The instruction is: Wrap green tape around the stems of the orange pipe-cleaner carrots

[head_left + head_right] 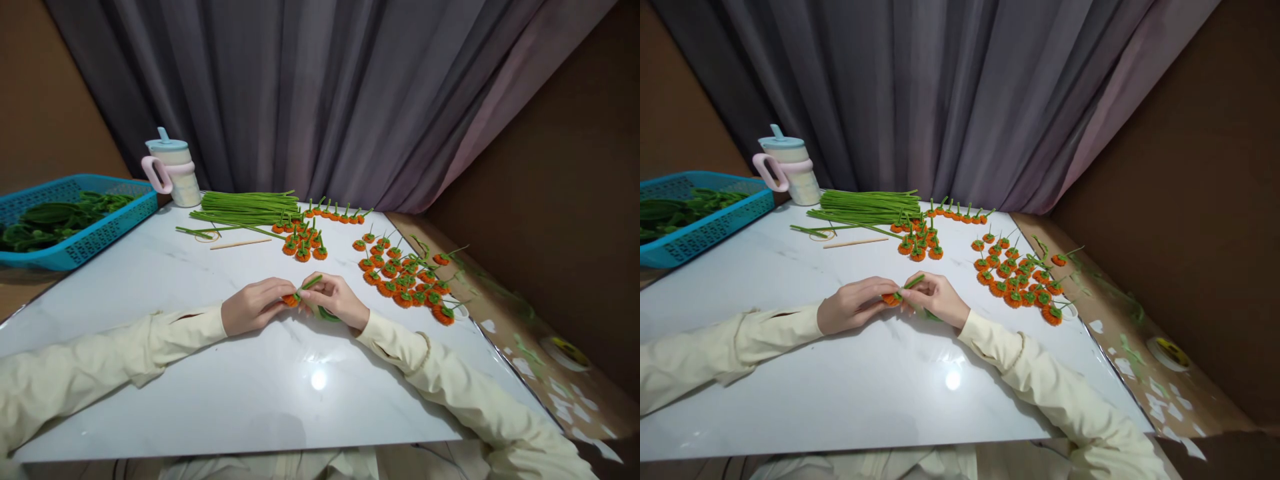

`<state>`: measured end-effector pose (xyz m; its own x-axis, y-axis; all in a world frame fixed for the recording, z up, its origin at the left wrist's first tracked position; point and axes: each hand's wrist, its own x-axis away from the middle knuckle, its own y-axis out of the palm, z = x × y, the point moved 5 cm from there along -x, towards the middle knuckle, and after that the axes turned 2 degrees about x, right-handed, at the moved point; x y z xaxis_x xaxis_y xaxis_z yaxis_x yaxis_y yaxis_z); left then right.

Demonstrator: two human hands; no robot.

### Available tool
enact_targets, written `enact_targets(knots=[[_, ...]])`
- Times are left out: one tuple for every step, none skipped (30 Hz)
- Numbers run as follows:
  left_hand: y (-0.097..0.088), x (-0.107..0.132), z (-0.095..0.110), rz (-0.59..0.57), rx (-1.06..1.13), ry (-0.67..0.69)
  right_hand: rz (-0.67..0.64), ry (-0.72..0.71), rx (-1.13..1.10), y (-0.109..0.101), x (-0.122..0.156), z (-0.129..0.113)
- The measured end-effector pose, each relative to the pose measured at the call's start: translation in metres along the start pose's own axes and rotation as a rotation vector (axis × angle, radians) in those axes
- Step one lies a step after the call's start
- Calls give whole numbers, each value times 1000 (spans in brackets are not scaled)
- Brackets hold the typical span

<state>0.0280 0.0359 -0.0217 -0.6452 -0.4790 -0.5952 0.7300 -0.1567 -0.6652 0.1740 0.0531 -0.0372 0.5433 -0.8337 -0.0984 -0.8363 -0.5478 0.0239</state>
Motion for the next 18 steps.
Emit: enact_targets(knots=[[0, 0, 1, 0, -17, 14, -9, 5, 1, 0, 0, 1], [0, 0, 1, 2, -36, 33, -18, 7, 2, 1, -1, 1], [0, 0, 2, 9, -53, 55, -26, 7, 3, 1, -1, 2], [0, 0, 2, 18, -67, 77, -32, 6, 3, 1, -2, 2], [0, 0, 2, 26, -76, 94, -38, 4, 3, 1, -2, 2], [0, 1, 2, 31, -81, 110, -44, 2, 2, 2, -2, 2], [0, 1, 2, 35, -85, 123, -50, -1, 0, 2, -3, 3], [1, 1, 2, 33, -87, 132, -56, -3, -2, 2, -3, 3], [1, 1, 2, 29, -90, 137, -61, -6, -5, 2, -3, 3], [1, 1, 2, 28, -92, 141, -63, -10, -6, 2, -3, 3], [1, 1, 2, 29, -93, 145, -65, -13, -7, 2, -3, 2], [0, 1, 2, 30, -93, 148, -66, -16, -6, 2, -3, 2], [0, 1, 3, 31, -94, 148, -66, -17, -4, 2, -2, 2], [0, 1, 3, 31, -94, 149, -65, -17, -3, 2, -2, 2], [0, 1, 3, 30, -93, 150, -64, -15, -2, 2, -2, 2], [0, 1, 4, 28, -92, 151, -61, -11, -2, 2, -1, 2], [0, 1, 4, 27, -90, 147, -57, -7, -2, 2, -1, 2], [0, 1, 4, 28, -86, 136, -52, -4, -3, 2, -1, 1]])
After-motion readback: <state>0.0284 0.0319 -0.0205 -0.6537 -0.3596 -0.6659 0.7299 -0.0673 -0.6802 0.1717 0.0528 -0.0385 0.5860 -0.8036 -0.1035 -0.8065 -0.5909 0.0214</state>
